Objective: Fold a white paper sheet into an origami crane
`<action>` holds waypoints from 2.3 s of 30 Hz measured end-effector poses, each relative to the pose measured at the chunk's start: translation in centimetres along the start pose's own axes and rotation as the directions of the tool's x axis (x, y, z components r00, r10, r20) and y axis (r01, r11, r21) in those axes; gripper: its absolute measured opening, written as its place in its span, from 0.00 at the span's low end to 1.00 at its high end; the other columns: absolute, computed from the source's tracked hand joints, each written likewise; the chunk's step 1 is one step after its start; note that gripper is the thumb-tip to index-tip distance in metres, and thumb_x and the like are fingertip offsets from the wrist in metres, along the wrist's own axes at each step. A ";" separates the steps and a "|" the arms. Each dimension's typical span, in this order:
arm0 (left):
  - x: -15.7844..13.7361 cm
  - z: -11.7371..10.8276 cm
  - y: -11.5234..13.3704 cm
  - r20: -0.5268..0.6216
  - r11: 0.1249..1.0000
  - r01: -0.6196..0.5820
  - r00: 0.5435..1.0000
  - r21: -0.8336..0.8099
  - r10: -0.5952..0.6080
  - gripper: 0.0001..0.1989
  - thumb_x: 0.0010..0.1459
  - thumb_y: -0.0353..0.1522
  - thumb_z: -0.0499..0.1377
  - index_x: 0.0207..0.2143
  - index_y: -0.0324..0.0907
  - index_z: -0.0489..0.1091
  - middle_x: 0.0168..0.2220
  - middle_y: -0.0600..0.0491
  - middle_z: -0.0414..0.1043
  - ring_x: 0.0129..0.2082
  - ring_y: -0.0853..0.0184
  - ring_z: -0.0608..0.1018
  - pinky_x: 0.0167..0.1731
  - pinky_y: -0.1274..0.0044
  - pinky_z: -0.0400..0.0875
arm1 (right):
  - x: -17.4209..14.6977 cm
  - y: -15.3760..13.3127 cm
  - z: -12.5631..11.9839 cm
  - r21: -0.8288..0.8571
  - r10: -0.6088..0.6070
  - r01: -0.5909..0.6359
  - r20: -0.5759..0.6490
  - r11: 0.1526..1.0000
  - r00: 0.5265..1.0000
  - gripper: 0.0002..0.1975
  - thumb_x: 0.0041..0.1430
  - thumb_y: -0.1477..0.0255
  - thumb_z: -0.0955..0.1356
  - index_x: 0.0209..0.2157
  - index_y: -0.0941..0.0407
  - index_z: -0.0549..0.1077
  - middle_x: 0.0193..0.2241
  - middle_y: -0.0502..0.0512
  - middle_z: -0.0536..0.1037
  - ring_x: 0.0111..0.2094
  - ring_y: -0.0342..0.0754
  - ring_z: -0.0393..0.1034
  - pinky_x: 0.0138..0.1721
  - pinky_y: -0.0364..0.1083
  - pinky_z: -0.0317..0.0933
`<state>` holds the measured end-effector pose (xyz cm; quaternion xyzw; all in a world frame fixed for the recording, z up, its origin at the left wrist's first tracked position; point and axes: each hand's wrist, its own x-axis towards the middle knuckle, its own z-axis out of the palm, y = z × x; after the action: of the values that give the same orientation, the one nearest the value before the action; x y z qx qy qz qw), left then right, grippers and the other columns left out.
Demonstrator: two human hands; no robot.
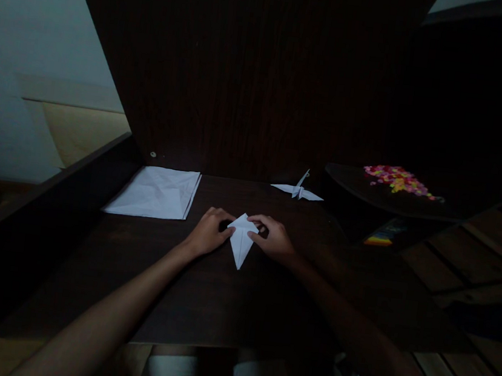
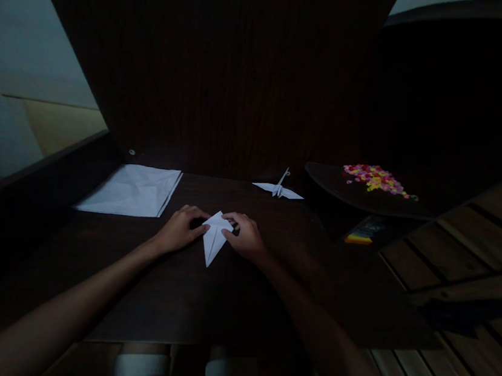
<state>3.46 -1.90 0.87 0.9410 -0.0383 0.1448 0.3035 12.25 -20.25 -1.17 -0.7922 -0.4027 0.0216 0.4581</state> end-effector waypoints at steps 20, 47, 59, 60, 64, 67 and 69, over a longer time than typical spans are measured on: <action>-0.1 0.2 -0.4 0.067 0.955 -0.292 0.955 0.051 0.288 0.10 0.54 0.25 0.54 0.36 0.39 0.74 0.36 0.49 0.73 0.39 0.64 0.73 0.43 0.72 0.67 | -0.1 -0.5 -0.1 -0.168 -0.364 0.376 0.099 0.911 0.926 0.10 0.53 0.81 0.65 0.34 0.56 0.77 0.36 0.56 0.78 0.37 0.47 0.69 0.40 0.49 0.64; -0.2 0.1 0.4 0.175 0.911 -0.294 0.952 0.287 0.252 0.13 0.54 0.33 0.55 0.40 0.40 0.75 0.35 0.47 0.66 0.39 0.57 0.69 0.42 0.65 0.63 | -0.3 -0.2 -1.7 -0.363 -0.242 0.318 0.240 0.876 0.940 0.14 0.52 0.71 0.69 0.42 0.52 0.77 0.48 0.56 0.73 0.51 0.55 0.59 0.50 0.59 0.59; -0.4 0.4 -0.5 0.129 0.928 -0.302 0.952 0.218 0.279 0.14 0.57 0.34 0.53 0.43 0.40 0.72 0.38 0.47 0.67 0.41 0.59 0.68 0.44 0.66 0.62 | -0.2 0.0 -0.9 -0.334 -0.206 0.227 0.097 0.915 0.974 0.13 0.53 0.70 0.69 0.42 0.53 0.76 0.45 0.58 0.74 0.48 0.54 0.61 0.49 0.58 0.59; -0.4 0.4 -0.5 0.125 0.925 -0.305 0.951 0.225 0.283 0.14 0.58 0.34 0.53 0.42 0.40 0.72 0.38 0.47 0.67 0.41 0.59 0.68 0.44 0.66 0.63 | -0.2 0.0 -0.8 -0.337 -0.200 0.220 0.093 0.916 0.975 0.13 0.53 0.70 0.68 0.42 0.53 0.76 0.45 0.58 0.75 0.47 0.54 0.61 0.50 0.58 0.59; -0.2 0.5 -0.4 0.072 0.935 -0.255 0.967 0.246 0.245 0.12 0.60 0.34 0.50 0.39 0.40 0.72 0.38 0.47 0.68 0.40 0.59 0.68 0.43 0.66 0.63 | -0.1 0.0 -0.7 -0.321 -0.196 0.213 0.084 0.923 0.977 0.10 0.54 0.71 0.68 0.39 0.53 0.77 0.43 0.57 0.75 0.45 0.52 0.63 0.49 0.57 0.60; -0.1 0.6 -0.4 0.039 0.958 -0.216 0.976 0.189 0.212 0.12 0.61 0.33 0.49 0.36 0.39 0.70 0.37 0.48 0.69 0.40 0.61 0.69 0.44 0.67 0.63 | 0.0 -0.1 -0.6 -0.295 -0.188 0.201 0.074 0.934 0.979 0.08 0.54 0.71 0.68 0.37 0.54 0.77 0.41 0.56 0.76 0.44 0.52 0.63 0.48 0.56 0.60; 0.0 0.5 -0.2 0.017 0.977 -0.191 0.982 0.096 0.190 0.12 0.61 0.33 0.49 0.34 0.39 0.70 0.35 0.49 0.70 0.38 0.62 0.70 0.45 0.68 0.63 | 0.0 -0.3 -0.5 -0.268 -0.169 0.179 0.063 0.947 0.984 0.07 0.54 0.70 0.68 0.35 0.55 0.77 0.40 0.57 0.76 0.44 0.51 0.64 0.48 0.55 0.60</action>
<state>3.62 -1.99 0.34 0.9471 -0.1222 0.1715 0.2422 12.27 -20.55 -0.62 -0.8084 -0.4791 -0.0589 0.3368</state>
